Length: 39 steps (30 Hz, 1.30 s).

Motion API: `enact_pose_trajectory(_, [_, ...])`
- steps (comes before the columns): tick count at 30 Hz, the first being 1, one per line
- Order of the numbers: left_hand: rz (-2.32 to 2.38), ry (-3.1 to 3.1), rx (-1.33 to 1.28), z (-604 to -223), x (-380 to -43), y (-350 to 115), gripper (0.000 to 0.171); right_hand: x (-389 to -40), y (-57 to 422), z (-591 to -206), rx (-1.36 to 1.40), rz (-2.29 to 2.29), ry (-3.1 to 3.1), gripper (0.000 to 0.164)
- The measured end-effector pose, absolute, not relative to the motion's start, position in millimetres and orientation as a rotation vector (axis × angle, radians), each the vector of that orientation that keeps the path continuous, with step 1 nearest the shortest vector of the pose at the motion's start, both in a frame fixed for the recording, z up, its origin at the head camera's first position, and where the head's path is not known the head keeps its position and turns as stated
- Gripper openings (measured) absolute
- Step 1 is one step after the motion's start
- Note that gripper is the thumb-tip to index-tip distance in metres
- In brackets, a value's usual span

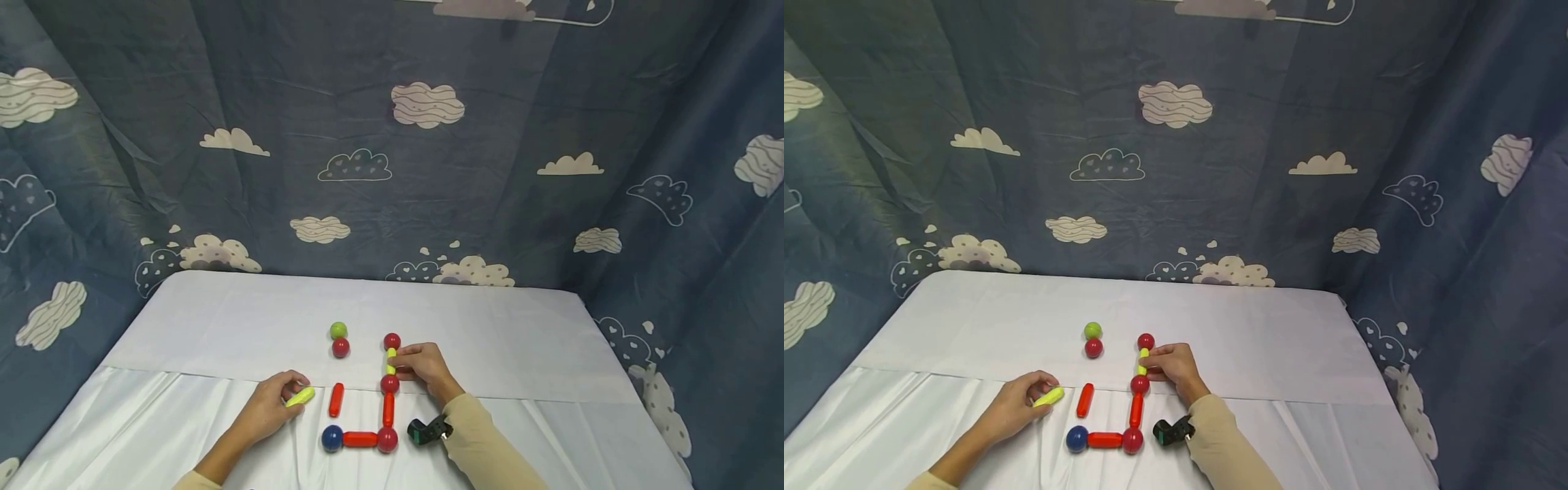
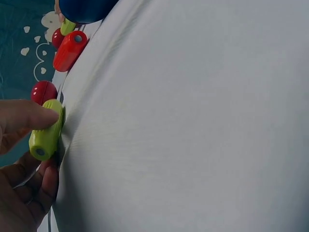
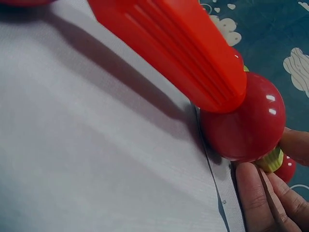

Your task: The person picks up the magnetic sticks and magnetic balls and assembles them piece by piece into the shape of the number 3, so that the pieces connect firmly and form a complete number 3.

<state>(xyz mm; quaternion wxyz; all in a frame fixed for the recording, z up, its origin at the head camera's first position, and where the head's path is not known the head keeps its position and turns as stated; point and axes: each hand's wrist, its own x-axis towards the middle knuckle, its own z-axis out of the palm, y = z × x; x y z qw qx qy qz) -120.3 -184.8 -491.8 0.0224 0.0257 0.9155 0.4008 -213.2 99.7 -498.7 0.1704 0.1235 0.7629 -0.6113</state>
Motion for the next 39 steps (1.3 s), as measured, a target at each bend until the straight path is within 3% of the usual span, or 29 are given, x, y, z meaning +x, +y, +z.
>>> enact_pose_trajectory(22, [1.214,2.746,0.153,-481,-135,-189,0.027,-212,98,-499,0.363,-1.759,2.158,0.03])
enact_pose_trajectory(30, [1.304,2.66,0.143,-472,-158,-181,0.026,-212,100,-497,0.352,-1.752,2.155,0.03])
enact_pose_trajectory(39, [1.2,2.678,0.322,-457,-188,-164,0.028,-212,101,-497,0.363,-1.763,2.136,0.028])
